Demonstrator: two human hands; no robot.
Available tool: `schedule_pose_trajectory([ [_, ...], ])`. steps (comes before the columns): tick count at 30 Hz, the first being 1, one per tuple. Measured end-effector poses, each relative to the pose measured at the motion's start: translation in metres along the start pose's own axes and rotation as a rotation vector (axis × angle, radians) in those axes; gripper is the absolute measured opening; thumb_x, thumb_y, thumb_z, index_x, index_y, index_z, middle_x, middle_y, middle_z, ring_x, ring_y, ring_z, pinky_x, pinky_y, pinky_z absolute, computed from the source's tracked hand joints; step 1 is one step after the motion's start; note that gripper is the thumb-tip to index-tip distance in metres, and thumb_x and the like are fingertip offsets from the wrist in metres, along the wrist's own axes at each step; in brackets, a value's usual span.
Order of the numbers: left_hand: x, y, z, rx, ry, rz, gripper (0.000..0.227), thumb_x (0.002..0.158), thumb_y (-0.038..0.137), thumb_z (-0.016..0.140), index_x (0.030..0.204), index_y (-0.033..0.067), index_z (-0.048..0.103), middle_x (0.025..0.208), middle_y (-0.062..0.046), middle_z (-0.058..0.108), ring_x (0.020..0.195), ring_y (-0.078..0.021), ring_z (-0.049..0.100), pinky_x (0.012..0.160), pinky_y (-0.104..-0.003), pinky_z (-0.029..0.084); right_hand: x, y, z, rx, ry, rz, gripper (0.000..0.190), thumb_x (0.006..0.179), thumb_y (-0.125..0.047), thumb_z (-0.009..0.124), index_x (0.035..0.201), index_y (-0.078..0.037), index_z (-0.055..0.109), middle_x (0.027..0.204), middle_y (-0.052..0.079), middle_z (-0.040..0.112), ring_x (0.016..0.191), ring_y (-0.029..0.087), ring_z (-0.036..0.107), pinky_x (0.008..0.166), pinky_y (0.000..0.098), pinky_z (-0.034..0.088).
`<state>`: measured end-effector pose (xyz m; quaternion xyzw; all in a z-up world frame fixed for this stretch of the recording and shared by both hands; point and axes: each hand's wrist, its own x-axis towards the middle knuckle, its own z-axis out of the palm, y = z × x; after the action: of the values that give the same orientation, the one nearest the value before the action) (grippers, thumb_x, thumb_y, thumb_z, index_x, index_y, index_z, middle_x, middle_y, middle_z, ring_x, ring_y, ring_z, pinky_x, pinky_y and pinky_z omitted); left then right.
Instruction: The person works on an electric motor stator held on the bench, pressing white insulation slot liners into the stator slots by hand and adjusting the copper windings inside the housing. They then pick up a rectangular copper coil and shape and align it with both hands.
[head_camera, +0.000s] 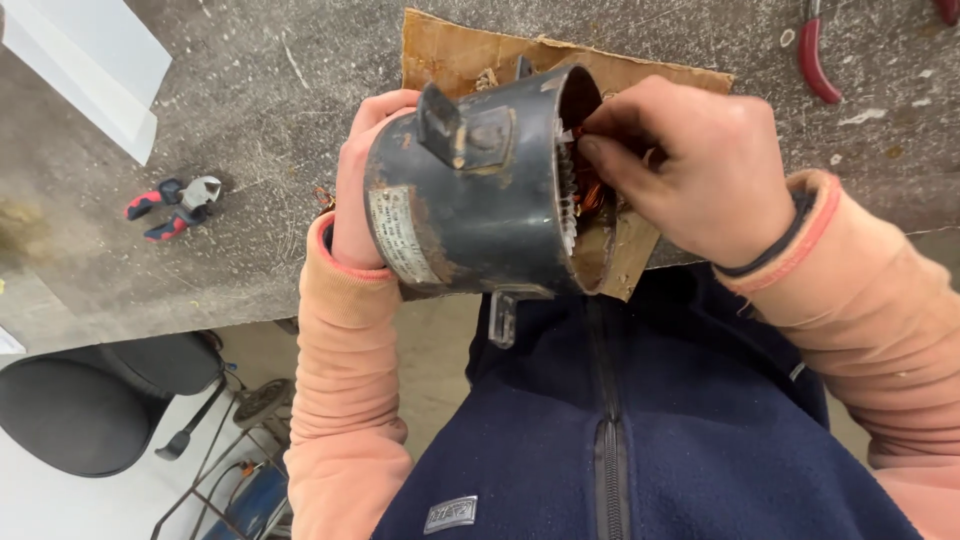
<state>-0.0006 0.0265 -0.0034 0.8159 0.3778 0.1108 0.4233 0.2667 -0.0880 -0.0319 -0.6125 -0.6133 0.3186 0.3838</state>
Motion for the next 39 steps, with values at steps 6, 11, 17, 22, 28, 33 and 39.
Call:
schedule_pose_trajectory([
  [6,0.001,0.007,0.005,-0.080,0.052,-0.101,0.024,0.088,0.004,0.076,0.111,0.0022,0.074,0.120,-0.007,0.070,0.122,-0.0228,0.058,0.103,-0.033,0.053,0.024,0.002,-0.014,0.256,-0.194,0.309,0.016,0.095,-0.017,0.079,0.101,-0.003,0.075,0.081,0.007,0.076,0.067,0.010,0.073,0.060,0.0254,0.056],
  [11,-0.004,0.009,0.009,-0.195,0.063,-0.142,0.027,0.090,0.001,0.077,0.117,0.0013,0.072,0.129,-0.009,0.064,0.122,-0.0174,0.059,0.104,-0.032,0.053,0.042,-0.003,-0.020,0.180,-0.295,0.230,0.016,0.089,-0.016,0.081,0.100,-0.005,0.077,0.077,0.009,0.075,0.061,0.014,0.073,0.056,0.0283,0.055],
  [17,-0.005,0.012,0.011,-0.757,0.166,-0.536,0.043,0.097,0.002,0.073,0.134,0.0033,0.053,0.117,-0.005,0.073,0.103,-0.0112,0.069,0.093,-0.029,0.060,0.034,0.006,-0.020,0.133,-0.275,0.107,0.019,0.095,-0.022,0.081,0.097,-0.004,0.074,0.075,0.010,0.072,0.061,0.020,0.072,0.056,0.0319,0.055],
  [22,-0.005,0.007,0.013,-0.564,0.098,-0.440,0.046,0.100,0.002,0.077,0.139,0.0032,0.053,0.118,-0.005,0.071,0.106,-0.0097,0.067,0.097,-0.028,0.058,0.022,0.009,-0.019,0.132,-0.233,0.173,0.020,0.096,-0.024,0.080,0.095,-0.005,0.073,0.074,0.011,0.071,0.062,0.021,0.072,0.056,0.0327,0.054],
  [28,-0.004,0.004,0.016,-0.574,0.090,-0.377,0.045,0.100,0.005,0.076,0.138,0.0043,0.052,0.129,-0.007,0.070,0.113,-0.0127,0.069,0.101,-0.030,0.059,0.035,0.011,-0.017,0.115,-0.292,0.196,0.023,0.090,-0.029,0.083,0.092,-0.008,0.076,0.070,0.010,0.070,0.059,0.024,0.071,0.056,0.0348,0.054],
  [33,-0.007,0.016,0.017,0.249,-0.026,-0.023,0.041,0.105,0.009,0.075,0.141,0.0104,0.057,0.136,-0.011,0.067,0.126,-0.0165,0.066,0.112,-0.031,0.055,0.046,0.002,-0.021,0.047,-0.302,0.088,0.019,0.088,-0.024,0.081,0.094,-0.007,0.078,0.070,0.012,0.070,0.060,0.028,0.069,0.058,0.0382,0.053],
  [39,-0.015,-0.001,0.018,-0.769,0.063,-0.286,0.045,0.111,0.015,0.070,0.147,0.0025,0.045,0.142,-0.010,0.063,0.132,-0.0135,0.062,0.120,-0.030,0.048,0.042,0.010,-0.022,0.132,-0.256,0.017,0.018,0.088,-0.022,0.080,0.095,-0.006,0.076,0.074,0.013,0.071,0.064,0.030,0.068,0.059,0.0413,0.052],
])
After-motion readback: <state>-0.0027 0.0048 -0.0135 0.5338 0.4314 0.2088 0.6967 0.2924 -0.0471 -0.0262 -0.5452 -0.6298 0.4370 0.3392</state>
